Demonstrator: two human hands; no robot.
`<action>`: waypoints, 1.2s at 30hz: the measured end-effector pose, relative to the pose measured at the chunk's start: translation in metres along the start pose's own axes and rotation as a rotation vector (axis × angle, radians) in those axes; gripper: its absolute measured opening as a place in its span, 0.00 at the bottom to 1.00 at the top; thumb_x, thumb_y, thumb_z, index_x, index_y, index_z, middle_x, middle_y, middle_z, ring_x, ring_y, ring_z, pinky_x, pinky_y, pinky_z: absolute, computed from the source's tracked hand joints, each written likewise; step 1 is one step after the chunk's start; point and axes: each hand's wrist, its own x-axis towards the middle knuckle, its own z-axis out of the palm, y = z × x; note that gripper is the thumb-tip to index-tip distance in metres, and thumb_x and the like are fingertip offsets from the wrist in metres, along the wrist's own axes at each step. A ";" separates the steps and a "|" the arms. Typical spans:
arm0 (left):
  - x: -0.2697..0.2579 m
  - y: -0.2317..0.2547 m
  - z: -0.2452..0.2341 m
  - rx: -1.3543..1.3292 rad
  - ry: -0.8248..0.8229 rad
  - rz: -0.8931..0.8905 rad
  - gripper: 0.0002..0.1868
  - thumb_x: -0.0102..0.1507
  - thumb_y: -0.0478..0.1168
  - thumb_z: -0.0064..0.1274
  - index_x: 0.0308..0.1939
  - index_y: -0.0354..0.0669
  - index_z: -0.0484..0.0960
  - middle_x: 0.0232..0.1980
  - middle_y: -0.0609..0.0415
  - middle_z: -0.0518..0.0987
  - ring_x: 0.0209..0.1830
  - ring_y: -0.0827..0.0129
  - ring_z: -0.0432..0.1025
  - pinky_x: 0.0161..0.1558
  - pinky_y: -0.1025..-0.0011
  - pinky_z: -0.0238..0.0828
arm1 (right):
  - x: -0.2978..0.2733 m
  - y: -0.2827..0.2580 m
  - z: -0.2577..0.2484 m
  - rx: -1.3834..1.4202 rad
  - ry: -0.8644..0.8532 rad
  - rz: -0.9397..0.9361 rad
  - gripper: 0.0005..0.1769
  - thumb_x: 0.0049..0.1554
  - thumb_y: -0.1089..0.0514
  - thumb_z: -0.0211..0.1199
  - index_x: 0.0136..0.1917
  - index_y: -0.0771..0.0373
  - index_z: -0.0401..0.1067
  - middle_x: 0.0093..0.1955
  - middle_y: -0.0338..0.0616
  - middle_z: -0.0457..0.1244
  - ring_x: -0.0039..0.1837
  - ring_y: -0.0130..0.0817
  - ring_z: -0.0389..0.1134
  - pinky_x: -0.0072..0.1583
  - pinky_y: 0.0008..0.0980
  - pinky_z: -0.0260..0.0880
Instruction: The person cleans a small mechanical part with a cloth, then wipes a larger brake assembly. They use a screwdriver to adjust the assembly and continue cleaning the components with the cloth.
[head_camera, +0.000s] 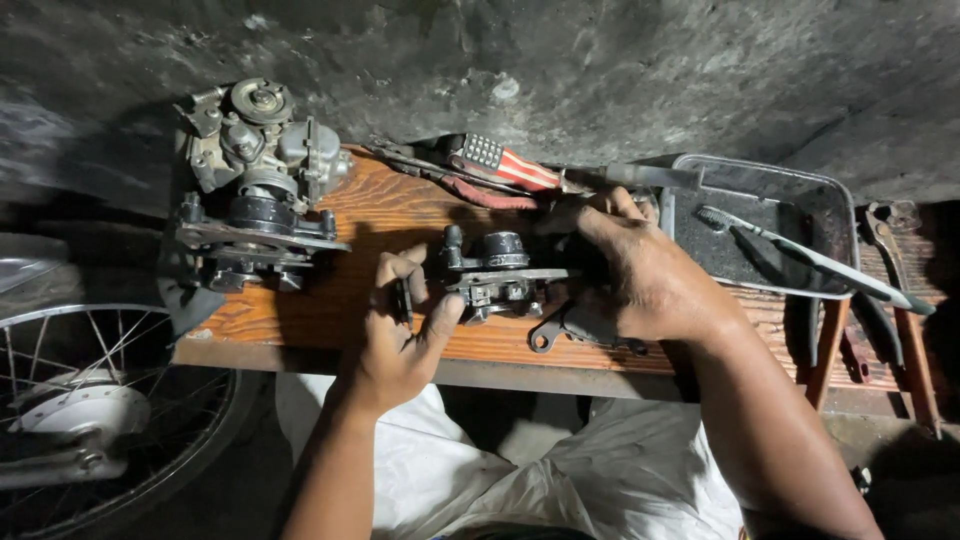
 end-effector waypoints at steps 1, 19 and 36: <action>-0.002 0.002 -0.002 0.004 0.002 -0.001 0.16 0.67 0.43 0.55 0.38 0.39 0.65 0.43 0.39 0.77 0.52 0.48 0.76 0.56 0.50 0.71 | 0.000 0.002 0.001 0.003 -0.001 -0.003 0.26 0.35 0.59 0.74 0.47 0.60 0.70 0.40 0.46 0.58 0.53 0.55 0.59 0.60 0.44 0.58; -0.008 0.023 -0.013 0.373 0.086 0.106 0.11 0.66 0.41 0.39 0.45 0.44 0.76 0.37 0.55 0.70 0.36 0.59 0.67 0.46 0.66 0.67 | -0.005 0.010 0.001 0.016 0.019 -0.088 0.23 0.35 0.59 0.73 0.46 0.57 0.71 0.40 0.41 0.61 0.53 0.52 0.59 0.55 0.46 0.58; -0.018 0.016 -0.005 0.118 0.142 0.069 0.16 0.65 0.27 0.54 0.57 0.27 0.77 0.51 0.39 0.83 0.52 0.56 0.80 0.54 0.61 0.76 | -0.005 0.013 0.004 -0.056 0.029 -0.105 0.25 0.33 0.57 0.76 0.44 0.58 0.70 0.39 0.44 0.62 0.54 0.54 0.61 0.53 0.45 0.58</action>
